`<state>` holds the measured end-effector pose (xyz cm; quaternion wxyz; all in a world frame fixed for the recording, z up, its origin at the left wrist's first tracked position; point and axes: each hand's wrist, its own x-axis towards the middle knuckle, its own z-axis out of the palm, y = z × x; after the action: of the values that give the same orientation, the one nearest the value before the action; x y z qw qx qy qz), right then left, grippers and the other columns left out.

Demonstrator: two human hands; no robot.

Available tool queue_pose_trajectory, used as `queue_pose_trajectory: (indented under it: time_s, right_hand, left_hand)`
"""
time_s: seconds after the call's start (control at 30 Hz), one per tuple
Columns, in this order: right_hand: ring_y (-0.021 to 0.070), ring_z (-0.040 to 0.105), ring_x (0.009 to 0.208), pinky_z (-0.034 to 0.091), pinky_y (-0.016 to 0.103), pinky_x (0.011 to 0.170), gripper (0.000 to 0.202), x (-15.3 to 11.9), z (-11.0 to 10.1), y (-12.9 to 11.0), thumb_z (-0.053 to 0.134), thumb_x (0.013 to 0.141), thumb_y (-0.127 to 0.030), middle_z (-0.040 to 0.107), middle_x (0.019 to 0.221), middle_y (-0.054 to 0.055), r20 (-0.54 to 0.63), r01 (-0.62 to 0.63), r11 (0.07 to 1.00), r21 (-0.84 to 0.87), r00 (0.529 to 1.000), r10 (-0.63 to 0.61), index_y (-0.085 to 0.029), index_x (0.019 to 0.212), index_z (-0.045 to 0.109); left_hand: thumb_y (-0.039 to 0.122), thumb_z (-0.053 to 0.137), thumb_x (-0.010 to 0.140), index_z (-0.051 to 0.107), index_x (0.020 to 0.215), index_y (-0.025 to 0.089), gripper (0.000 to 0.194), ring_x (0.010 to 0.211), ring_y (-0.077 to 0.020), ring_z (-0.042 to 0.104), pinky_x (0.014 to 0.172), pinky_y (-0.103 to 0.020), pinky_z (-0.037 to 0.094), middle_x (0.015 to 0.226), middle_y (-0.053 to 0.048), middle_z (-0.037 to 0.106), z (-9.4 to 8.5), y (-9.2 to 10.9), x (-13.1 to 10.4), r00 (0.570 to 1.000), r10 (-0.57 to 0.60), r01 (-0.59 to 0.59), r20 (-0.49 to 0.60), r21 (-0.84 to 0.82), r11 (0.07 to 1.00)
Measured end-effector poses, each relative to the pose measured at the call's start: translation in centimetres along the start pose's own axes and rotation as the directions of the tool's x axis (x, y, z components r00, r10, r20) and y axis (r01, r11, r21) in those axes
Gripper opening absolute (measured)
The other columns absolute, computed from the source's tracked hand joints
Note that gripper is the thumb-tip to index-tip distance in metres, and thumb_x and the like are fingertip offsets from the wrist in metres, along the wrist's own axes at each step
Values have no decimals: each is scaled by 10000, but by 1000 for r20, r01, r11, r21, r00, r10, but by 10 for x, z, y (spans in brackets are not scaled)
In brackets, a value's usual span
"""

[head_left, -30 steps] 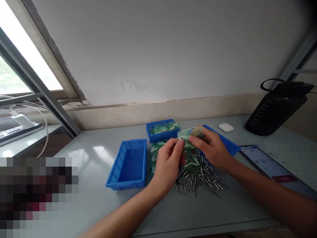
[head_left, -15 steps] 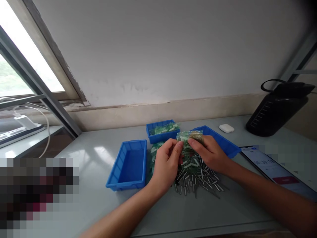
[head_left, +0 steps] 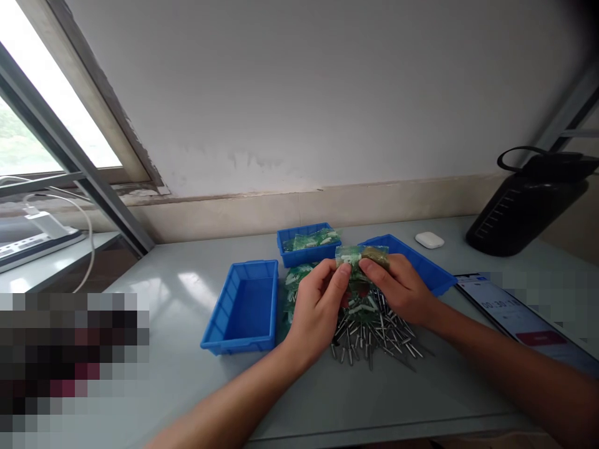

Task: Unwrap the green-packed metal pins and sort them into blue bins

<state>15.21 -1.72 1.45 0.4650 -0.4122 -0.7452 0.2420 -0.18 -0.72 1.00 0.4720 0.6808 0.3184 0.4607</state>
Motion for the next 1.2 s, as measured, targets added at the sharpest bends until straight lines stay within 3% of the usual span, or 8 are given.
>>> queue_pose_trajectory:
  time_s: [0.47, 0.7, 1.2]
  right_hand:
    - [105, 491, 507, 379, 243, 503, 360, 0, -1, -2, 346, 918, -338, 513, 541, -26, 32, 39, 995, -89, 999, -37, -202, 599, 444]
    - [88, 393, 449, 292, 249, 467, 355, 0, 0, 2, 377, 908, -302, 410, 487, -53, -21, 82, 982, -168, 996, -86, -206, 567, 354]
    - [84, 368, 436, 260, 249, 450, 346, 0, -1, 3, 368, 914, -287, 403, 484, -51, -16, 137, 965, -222, 989, -144, -204, 578, 363]
  left_hand:
    - [409, 472, 865, 505, 761, 166, 266, 556, -89, 474, 526, -215, 402, 656, 13, 507, 2, 0, -3, 1000, -15, 17, 19, -93, 996]
    - [379, 503, 854, 448, 676, 170, 281, 518, -76, 450, 481, -203, 362, 596, 37, 435, 3, -4, -2, 1000, 4, -5, -10, -63, 998]
    - [384, 487, 865, 499, 726, 158, 266, 523, -79, 449, 479, -206, 355, 606, 25, 466, 2, -5, -2, 1000, 29, -28, 10, -54, 998]
